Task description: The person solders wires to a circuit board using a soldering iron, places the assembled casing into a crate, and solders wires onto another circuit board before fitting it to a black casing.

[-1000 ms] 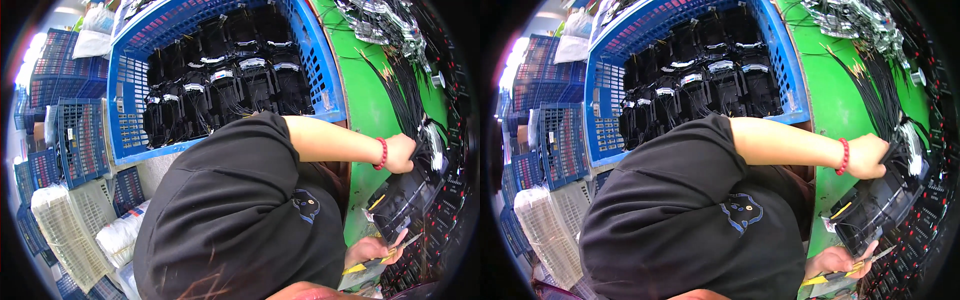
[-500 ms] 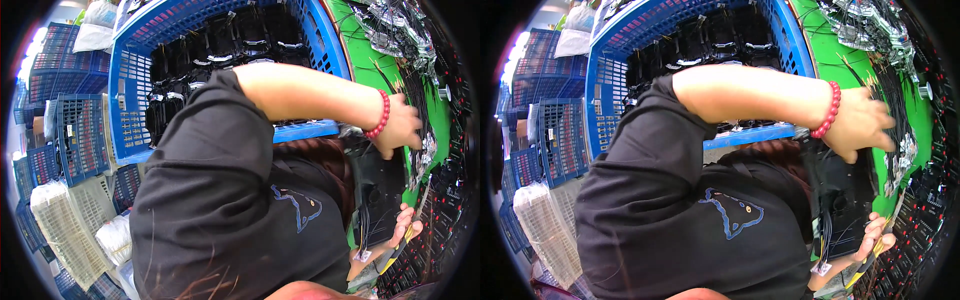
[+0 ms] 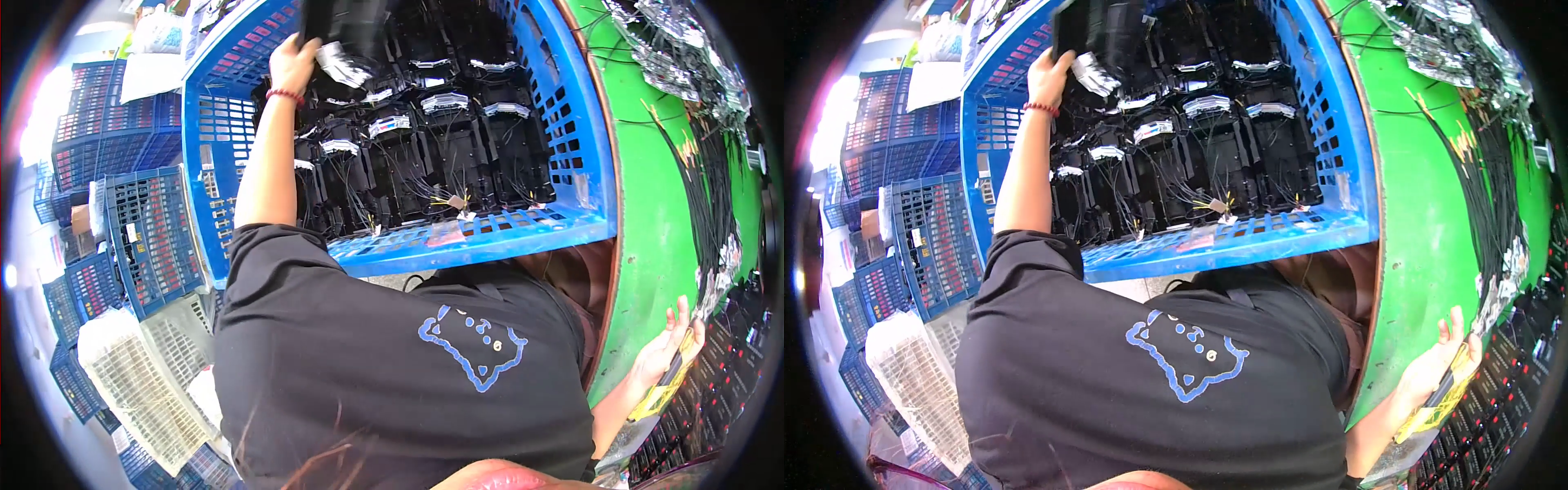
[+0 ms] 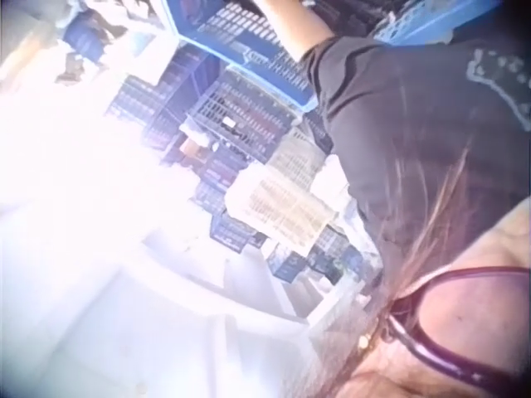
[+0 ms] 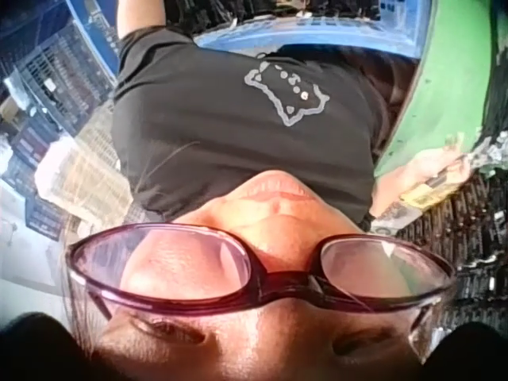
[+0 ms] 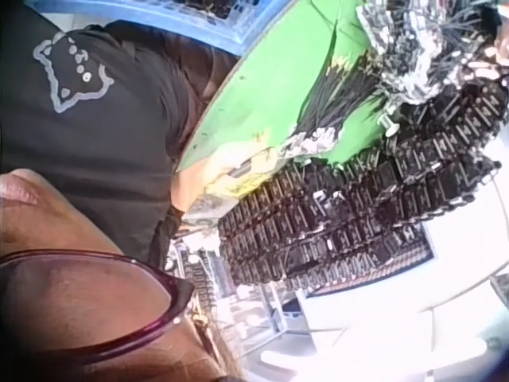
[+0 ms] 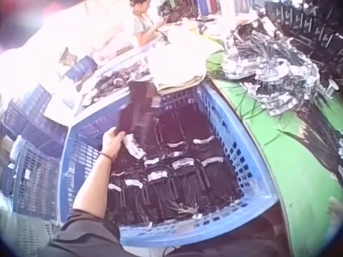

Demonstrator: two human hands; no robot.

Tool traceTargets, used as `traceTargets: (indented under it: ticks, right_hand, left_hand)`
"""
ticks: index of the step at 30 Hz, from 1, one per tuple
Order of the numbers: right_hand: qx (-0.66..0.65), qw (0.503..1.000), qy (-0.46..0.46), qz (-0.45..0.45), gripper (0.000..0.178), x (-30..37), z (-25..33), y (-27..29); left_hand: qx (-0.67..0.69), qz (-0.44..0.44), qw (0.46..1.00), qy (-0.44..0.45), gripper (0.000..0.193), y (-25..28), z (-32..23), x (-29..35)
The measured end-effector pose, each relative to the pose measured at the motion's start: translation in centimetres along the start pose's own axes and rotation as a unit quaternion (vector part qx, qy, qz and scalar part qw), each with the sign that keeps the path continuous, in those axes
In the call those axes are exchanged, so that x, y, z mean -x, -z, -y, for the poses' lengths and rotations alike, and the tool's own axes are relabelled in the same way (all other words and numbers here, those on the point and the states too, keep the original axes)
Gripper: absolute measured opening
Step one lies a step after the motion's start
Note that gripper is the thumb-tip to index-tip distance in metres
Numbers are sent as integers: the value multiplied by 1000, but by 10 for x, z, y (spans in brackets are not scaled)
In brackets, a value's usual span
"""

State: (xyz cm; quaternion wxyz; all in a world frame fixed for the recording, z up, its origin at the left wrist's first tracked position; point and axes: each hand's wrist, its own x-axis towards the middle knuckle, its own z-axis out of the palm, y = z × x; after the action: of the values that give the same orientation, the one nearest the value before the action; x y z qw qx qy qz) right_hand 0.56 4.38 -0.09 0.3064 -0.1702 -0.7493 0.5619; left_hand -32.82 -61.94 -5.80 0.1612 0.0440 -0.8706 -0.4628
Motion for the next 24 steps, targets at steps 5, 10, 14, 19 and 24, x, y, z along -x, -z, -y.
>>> traceTargets:
  ticks: [5, 10, 14, 19, 24]
  right_hand:
    - [22, 999, 1, 39, 31, 7, 1, -24]
    - [25, 998, -36, 43, 32, 7, -3, -35]
    - [46, 997, -47, 49, 33, 5, -6, -43]
    - [36, 997, -49, 56, 32, 4, -9, -51]
    - [36, 996, -57, 53, 32, 5, -8, -56]
  left_hand:
    - [-127, -285, 939, 144, 25, 29, 168, 17]
    - [-169, -344, 900, 206, 19, 9, 205, 44]
    - [-70, -335, 929, 142, 18, -9, 218, 43]
    - [-127, -335, 925, 124, 21, -9, 252, 40]
    - [-191, -118, 951, 214, 24, -6, 247, 42]
